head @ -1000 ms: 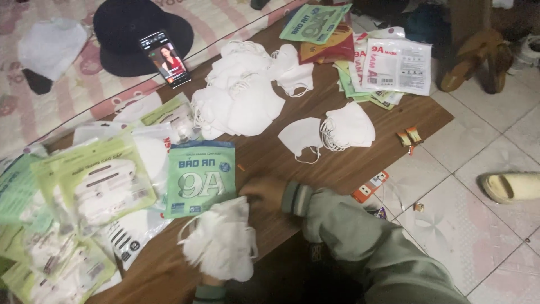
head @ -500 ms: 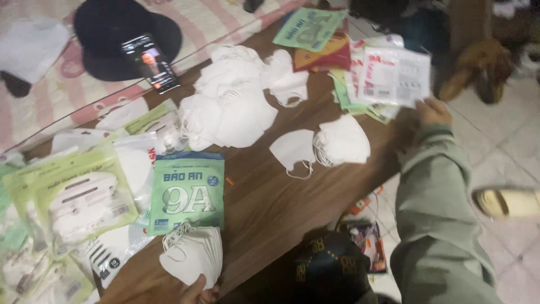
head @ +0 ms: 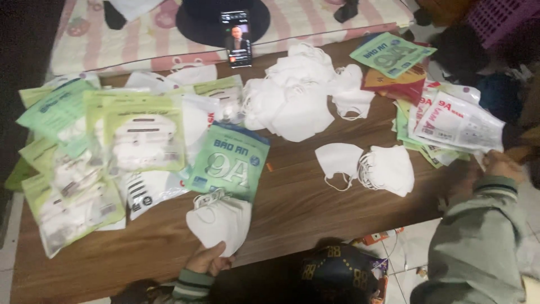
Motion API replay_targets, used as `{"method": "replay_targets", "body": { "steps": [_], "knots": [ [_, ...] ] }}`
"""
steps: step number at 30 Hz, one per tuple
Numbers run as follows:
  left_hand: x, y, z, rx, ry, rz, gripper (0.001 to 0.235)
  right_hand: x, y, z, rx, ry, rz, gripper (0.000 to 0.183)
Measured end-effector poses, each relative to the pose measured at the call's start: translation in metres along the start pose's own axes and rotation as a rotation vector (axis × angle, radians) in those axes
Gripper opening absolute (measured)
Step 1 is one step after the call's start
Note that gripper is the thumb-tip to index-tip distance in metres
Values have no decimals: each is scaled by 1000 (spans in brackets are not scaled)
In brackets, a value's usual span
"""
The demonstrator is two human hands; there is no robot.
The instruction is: Folding face masks and placing them into plastic packaging on a wooden table.
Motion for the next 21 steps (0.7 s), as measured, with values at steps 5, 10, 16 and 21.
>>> {"method": "replay_targets", "body": {
  "steps": [5, 10, 16, 21],
  "knots": [
    [29, 14, -40, 60, 26, -9, 76, 81, 0, 259, -1452, 293, -16, 13],
    [54, 23, -55, 150, 35, -76, 80, 179, -60, 442, -1477, 359, 359, 30],
    [85, 55, -45, 116, -38, -252, 81, 352, -184, 589, -1315, 271, 901, 30],
    [125, 95, -29, 103, 19, -483, 75, 474, -293, 638, -1610, -289, 1231, 62]
  ]
}}
Point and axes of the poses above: each hand's wrist, its own x-axis away from the middle knuckle, its own z-axis out of the back of the hand, y = z × x, the point moved 8 cm from there along -x, towards the middle knuckle, and after that the axes turned 13 degrees about x, right-handed, at the moved point
